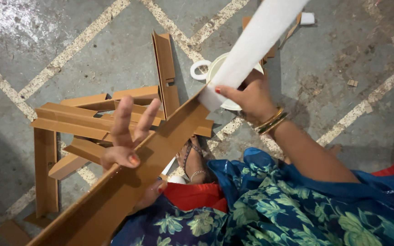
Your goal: The person sits on the floor and uses a white foam roller to apply glue from a white bucket onto the edges of brown cardboard strips. They repeatedly dip the roller into the bucket and roll it along the cardboard, then place the treated strips onto a pile.
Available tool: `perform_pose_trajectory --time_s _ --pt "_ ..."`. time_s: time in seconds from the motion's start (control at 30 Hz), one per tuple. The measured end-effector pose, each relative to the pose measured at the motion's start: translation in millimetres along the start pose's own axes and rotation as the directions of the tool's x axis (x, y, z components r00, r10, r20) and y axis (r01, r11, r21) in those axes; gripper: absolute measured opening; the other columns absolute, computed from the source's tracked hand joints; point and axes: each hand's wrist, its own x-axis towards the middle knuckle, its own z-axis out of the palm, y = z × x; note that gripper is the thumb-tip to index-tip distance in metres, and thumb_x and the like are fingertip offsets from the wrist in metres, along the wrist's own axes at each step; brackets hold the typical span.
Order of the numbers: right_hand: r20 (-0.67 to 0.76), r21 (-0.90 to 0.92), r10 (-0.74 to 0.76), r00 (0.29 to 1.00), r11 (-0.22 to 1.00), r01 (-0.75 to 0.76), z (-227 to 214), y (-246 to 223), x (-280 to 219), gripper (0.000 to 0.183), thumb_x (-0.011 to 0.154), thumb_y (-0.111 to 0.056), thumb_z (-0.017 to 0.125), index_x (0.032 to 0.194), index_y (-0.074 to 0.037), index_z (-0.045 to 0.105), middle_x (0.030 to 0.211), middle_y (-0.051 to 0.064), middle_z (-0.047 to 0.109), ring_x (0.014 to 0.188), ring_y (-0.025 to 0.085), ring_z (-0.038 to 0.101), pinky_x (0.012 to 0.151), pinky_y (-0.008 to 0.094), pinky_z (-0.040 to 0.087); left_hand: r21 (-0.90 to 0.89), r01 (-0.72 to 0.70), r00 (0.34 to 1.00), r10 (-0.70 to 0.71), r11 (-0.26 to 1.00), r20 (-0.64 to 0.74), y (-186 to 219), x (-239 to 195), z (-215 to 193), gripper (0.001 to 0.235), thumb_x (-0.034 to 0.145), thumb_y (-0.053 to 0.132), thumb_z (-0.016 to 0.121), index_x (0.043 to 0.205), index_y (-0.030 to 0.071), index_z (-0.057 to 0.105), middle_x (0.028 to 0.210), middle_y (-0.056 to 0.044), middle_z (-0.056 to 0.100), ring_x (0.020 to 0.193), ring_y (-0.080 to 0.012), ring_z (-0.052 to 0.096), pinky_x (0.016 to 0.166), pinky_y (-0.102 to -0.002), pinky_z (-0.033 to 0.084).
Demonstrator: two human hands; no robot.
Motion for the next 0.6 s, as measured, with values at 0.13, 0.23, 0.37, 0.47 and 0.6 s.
perform_pose_trajectory --time_s 0.13,0.23,0.37,0.47,0.6 --pt "-0.125 -0.115 -0.052 0.991 0.993 0.037 -18.4 18.4 2.3 0.034 0.080 -0.009 0.087 0.108 0.002 0.073 0.102 0.012 0.077 0.091 0.019 0.076 0.080 0.031 0.062 -0.144 0.093 0.992 -0.105 0.985 -0.074 -12.3 -7.5 -11.4 0.026 0.086 0.025 0.081 0.108 0.015 0.071 0.169 -0.023 0.017 0.156 -0.0509 0.024 0.115 -0.064 0.044" --pt "-0.193 0.102 -0.081 0.978 0.990 0.102 -33.1 7.9 -11.1 0.028 0.089 -0.005 0.084 0.113 0.004 0.072 0.107 0.016 0.076 0.096 0.022 0.076 0.086 0.032 0.064 -0.043 0.045 0.999 -0.046 0.998 -0.027 -22.1 -12.2 -22.6 0.036 0.087 0.020 0.087 0.118 0.016 0.069 0.169 -0.023 0.016 0.158 -0.0477 0.024 0.121 -0.064 0.043" --pt "-0.053 0.428 0.013 0.999 0.904 0.011 -26.3 -20.8 -39.8 0.041 0.081 -0.005 0.080 0.118 0.001 0.066 0.110 0.013 0.075 0.101 0.022 0.077 0.091 0.033 0.062 0.076 -0.039 0.999 0.037 0.996 0.026 -37.8 0.7 -23.4 0.053 0.084 0.022 0.092 0.130 0.019 0.064 0.170 -0.020 0.016 0.159 -0.0420 0.022 0.128 -0.060 0.038" --pt "0.028 0.398 0.066 0.997 0.915 -0.072 -1.4 -40.1 -45.3 0.047 0.077 -0.006 0.083 0.120 0.000 0.064 0.106 0.011 0.074 0.096 0.018 0.075 0.084 0.030 0.064 -0.018 -0.089 0.981 0.091 0.996 0.172 -44.8 20.9 -25.0 0.037 0.092 0.021 0.071 0.128 0.018 0.069 0.171 -0.022 0.021 0.160 -0.0432 0.025 0.131 -0.061 0.031" --pt "0.072 0.232 -0.068 0.995 0.971 0.050 9.1 -47.3 -41.3 0.035 0.084 -0.005 0.083 0.114 0.003 0.068 0.106 0.011 0.074 0.095 0.018 0.073 0.083 0.029 0.061 0.213 0.098 0.982 -0.128 0.972 0.137 -21.0 2.5 -22.2 0.080 0.074 0.032 0.096 0.141 0.019 0.055 0.170 -0.023 0.020 0.161 -0.0405 0.020 0.132 -0.055 0.020"
